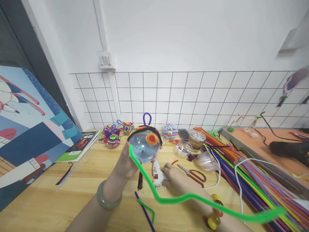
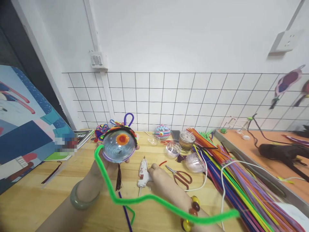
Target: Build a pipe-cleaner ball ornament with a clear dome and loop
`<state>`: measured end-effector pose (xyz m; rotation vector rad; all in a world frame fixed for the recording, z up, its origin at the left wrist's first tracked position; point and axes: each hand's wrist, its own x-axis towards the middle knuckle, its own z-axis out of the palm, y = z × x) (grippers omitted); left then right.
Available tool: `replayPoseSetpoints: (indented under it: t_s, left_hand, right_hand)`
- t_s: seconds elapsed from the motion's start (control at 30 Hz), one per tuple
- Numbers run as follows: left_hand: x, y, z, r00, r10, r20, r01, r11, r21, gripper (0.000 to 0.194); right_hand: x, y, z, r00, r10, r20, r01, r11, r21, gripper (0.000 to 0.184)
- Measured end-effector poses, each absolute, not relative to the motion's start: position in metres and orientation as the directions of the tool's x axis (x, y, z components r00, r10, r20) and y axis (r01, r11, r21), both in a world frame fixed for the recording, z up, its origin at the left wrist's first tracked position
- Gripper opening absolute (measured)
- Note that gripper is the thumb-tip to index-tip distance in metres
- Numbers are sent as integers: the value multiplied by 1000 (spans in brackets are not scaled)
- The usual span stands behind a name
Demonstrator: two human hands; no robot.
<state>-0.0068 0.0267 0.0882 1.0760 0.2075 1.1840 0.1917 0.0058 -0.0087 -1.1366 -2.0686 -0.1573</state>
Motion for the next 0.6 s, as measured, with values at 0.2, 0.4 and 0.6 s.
replayPoseSetpoints:
  t_s: [0.2,0.4,0.6]
  left_hand:
    - [2,30,77,328,873,360,-576,-118,809,66]
    - [10,33,66,397,831,389,-548,-125,827,62]
    - [16,28,63,433,822,370,-495,-127,860,61]
  right_hand:
    - [223,21,26,-266,879,396,626,470,-623,10]
    - [252,-9,87,16,898,441,424,393,-816,26]
    - [225,-59,112,-198,801,566,235,599,-766,20]
